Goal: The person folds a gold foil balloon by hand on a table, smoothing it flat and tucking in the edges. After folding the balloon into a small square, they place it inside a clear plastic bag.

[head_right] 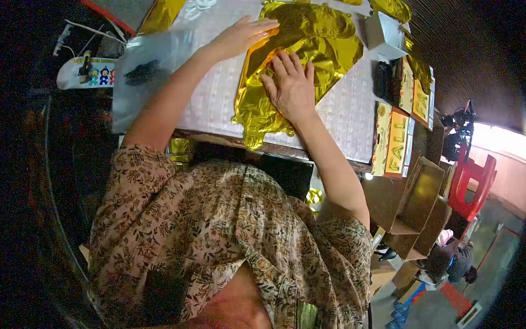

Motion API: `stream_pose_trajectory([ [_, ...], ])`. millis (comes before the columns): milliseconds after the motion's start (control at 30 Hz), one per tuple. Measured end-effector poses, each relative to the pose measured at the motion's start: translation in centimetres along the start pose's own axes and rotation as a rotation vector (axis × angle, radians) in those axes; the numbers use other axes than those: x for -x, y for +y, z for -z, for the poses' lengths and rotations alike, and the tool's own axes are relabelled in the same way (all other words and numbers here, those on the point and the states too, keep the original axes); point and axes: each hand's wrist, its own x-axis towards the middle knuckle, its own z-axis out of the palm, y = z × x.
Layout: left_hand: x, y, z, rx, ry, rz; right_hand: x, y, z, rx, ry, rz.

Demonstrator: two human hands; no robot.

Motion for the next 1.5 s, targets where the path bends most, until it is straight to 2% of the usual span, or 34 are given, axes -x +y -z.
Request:
stream_pose_trajectory([
  [67,0.1,-0.3,-0.2,0.013,-0.014,0.005,-0.1,0.0,0.2,-0.008,-0.032,0.003],
  [167,0.2,-0.3,-0.3,-0.068,-0.022,-0.032,-0.1,0.2,0.2,-0.158,0.042,-0.077],
  [200,0.2,0.3,0.3,-0.049,0.037,-0.069,-0.3,0.1,0.7,-0.158,0.035,-0.071],
  [267,0.2,0.9,0.9,-0.028,0.101,-0.095,-1.1,0.0,2.1,-0.028,0.054,0.064],
  [333,0.3,0.6,0.8,-0.062,-0.026,-0.090,-1.7,-0.2,2.7,-0.024,-0.022,0.126],
  [400,0.3,0.6,1.0,-0.094,-0.043,-0.107,-2.0,-0.1,2.3,-0.076,-0.210,0.300],
  [933,0.2,2.9,3.1,-0.176,-0.199,0.016,2.0,-3.6,4.8,-0.087,-0.538,0.451],
  [1033,0.4,3.7,3.8,-0.140,-0.115,0.009,2.3,-3.8,5.6,-0.185,-0.592,0.472],
  [1067,0.5,3.2,3.0,-0.151,-0.115,-0.004,2.0,-3.7,5.6,-0.181,-0.577,0.468],
  [1133,0.5,1.5,0.5,-0.202,-0.025,-0.036,1.0,-3.0,5.6,-0.225,-0.382,0.328],
  [1200,0.5,1.8,0.8,-0.187,-0.062,-0.045,0.1,-2.0,5.2,-0.127,-0.370,0.267],
  [1267,0.4,1.9,1.2,-0.171,-0.052,-0.044,-0.1,-0.4,3.6,-0.070,-0.426,0.316],
  [1467,0.2,1.7,1.3,-0.154,-0.083,0.015,0.6,0.2,2.7,-0.117,-0.413,0.297],
  [1500,0.0,1.7,1.4,-0.071,-0.087,0.069,0.7,0.3,2.7,-0.138,-0.408,0.292],
])
